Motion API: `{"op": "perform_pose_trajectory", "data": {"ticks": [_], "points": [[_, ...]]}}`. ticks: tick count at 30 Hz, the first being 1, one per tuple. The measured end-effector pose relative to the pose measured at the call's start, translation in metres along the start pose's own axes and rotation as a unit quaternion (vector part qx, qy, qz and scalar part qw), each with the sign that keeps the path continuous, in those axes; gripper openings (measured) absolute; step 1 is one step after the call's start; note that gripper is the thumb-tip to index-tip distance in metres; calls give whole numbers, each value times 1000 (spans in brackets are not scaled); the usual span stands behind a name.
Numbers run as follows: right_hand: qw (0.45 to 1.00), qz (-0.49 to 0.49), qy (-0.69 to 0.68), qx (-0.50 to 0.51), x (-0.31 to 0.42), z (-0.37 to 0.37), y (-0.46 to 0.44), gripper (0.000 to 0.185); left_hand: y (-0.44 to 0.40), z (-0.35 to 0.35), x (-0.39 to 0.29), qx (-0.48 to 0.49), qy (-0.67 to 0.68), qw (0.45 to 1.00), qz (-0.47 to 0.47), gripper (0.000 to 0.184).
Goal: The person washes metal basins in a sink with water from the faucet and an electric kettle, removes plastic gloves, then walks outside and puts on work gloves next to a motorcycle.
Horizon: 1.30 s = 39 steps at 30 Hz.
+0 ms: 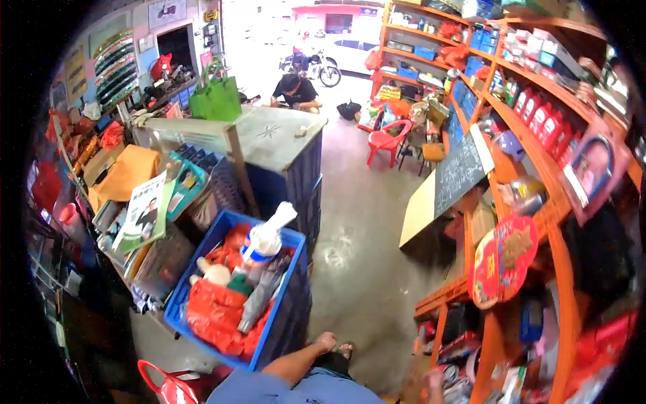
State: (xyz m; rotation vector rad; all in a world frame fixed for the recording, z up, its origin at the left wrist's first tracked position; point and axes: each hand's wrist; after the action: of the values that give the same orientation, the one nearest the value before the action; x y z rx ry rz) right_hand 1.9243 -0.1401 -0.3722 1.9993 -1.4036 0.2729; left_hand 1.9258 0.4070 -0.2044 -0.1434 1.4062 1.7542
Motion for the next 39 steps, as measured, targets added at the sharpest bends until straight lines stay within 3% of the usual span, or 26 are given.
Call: {"op": "perform_pose_trajectory", "data": {"ticks": [1, 2, 3, 5, 6, 8, 11, 13, 15, 18, 20, 21, 22, 23, 24, 25, 26, 27, 28, 29, 30, 31, 33, 35, 37, 39], "points": [[977, -160, -136, -39, 7, 36, -10, 34, -22, 21, -38, 13, -11, 999, 28, 31], [937, -189, 245, -160, 4, -47, -9, 33, -47, 33, -63, 17, 7, 1000, -14, 31], [856, -237, 416, -196, 2, -100, -26, 32, -68, 49, -93, 12, 8, 1000, -18, 31], [833, -253, 455, -187, 18, -159, -91, 30, -106, 79, -146, 97, 21, 995, -10, 33], [836, -246, 457, -177, 29, -181, -130, 29, -133, 91, -164, 92, 18, 996, -7, 33], [844, -228, 456, -165, 53, -223, -209, 27, -188, 112, -188, 69, -27, 992, -101, 34], [838, -229, 475, -142, 81, -267, -332, 24, -278, 157, -212, 46, -117, 988, -86, 33], [818, -247, 507, -115, 96, -286, -412, 22, -320, 192, -216, 25, -100, 993, -55, 32], [793, -266, 542, -83, 115, -304, -491, 20, -360, 233, -221, 23, -139, 989, 32, 31], [759, -286, 583, -54, 147, -346, -598, 17, -365, 313, -263, 53, -160, 978, 124, 33], [726, -283, 626, -30, 176, -380, -667, 16, -380, 349, -275, -18, -90, 990, 109, 33], [671, -246, 699, 27, 194, -400, -710, 15, -391, 364, -286, -82, -24, 993, 84, 33], [574, -178, 794, 95, 214, -422, -760, 14, -405, 379, -295, -110, 39, 989, 95, 33], [530, -125, 830, 122, 235, -445, -813, 13, -425, 394, -303, -115, 56, 987, 98, 33], [613, -129, 775, 81, 251, -469, -864, 13, -448, 411, -307, -114, 130, 979, 109, 33], [784, -133, 606, 13, 259, -486, -929, 15, -475, 431, -306, -113, 201, 966, 119, 33], [853, -123, 504, -48, 270, -525, -977, 16, -519, 439, -290, -107, 274, 946, 136, 32], [840, -107, 532, -32, 276, -552, -1029, 16, -558, 452, -278, -106, 283, 943, 136, 32], [862, -91, 497, -43, 277, -581, -1064, 17, -598, 473, -271, -53, 43, 989, 129, 32], [883, -72, 460, -53, 278, -611, -1099, 17, -633, 500, -276, 2, -201, 973, 113, 32], [919, -113, 377, -16, 273, -621, -1134, 17, -642, 539, -305, 9, -239, 964, 114, 34], [944, -156, 291, 23, 266, -605, -1179, 18, -687, 560, -289, -8, -256, 962, 90, 31], [828, -196, 520, 78, 245, -595, -1212, 16, -727, 630, -307, -46, -291, 955, 45, 26], [723, -273, 632, 54, 209, -652, -1228, 14, -798, 703, -329, -99, -139, 980, 98, 30], [711, -321, 624, 41, 175, -699, -1260, 13, -776, 809, -442, -133, -3, 984, 117, 31], [716, -342, 608, 40, 150, -742, -1304, 14, -832, 874, -474, -173, 93, 974, 114, 31]]}}
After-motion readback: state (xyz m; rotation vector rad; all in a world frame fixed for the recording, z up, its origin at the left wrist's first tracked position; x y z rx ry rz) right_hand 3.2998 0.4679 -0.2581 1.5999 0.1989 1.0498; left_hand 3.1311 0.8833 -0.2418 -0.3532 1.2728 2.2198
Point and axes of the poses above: each hand's wrist, its own y-axis away from the middle knuckle, its own z-axis out of the back of the hand, x = y × z, and after that the axes turned 9 degrees about x, right-handed
